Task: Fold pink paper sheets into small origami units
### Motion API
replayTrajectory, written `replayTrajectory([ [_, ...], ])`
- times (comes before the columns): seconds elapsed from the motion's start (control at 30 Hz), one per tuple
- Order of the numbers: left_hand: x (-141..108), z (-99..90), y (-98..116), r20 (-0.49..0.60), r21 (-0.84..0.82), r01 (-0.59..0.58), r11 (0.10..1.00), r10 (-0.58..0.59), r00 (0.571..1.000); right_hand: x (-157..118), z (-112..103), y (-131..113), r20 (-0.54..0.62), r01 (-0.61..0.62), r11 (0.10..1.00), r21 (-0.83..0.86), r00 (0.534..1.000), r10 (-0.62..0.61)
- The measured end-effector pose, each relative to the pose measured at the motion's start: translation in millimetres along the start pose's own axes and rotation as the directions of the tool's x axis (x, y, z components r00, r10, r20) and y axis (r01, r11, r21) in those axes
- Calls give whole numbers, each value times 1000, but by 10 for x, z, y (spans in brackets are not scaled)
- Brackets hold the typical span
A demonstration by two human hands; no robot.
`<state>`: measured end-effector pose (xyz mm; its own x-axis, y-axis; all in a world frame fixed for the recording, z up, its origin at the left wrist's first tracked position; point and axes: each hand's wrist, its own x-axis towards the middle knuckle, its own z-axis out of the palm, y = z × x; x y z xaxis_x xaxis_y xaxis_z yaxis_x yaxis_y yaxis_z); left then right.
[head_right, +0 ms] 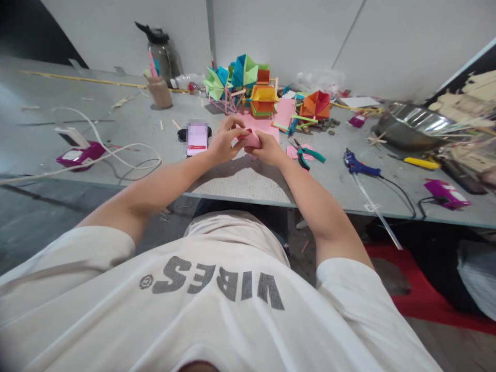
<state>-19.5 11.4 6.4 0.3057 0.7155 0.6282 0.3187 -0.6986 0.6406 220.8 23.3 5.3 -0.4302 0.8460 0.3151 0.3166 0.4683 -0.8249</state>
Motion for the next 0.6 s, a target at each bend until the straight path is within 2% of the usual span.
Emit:
replayTrajectory([
  [0.17, -31, -18, 52, 9, -11, 31, 999, -31, 999, 20, 0, 49, -24, 39, 998, -55, 999, -40],
  [0.37, -16, 10, -20, -30, 21, 102, 995, -101, 994, 23, -11, 51, -1, 73, 995, -66, 997, -73],
  [0.6, 56, 60, -192, -116, -50, 52, 997, -57, 992, 72, -29, 182, 1, 110, 988, -111, 994, -110],
])
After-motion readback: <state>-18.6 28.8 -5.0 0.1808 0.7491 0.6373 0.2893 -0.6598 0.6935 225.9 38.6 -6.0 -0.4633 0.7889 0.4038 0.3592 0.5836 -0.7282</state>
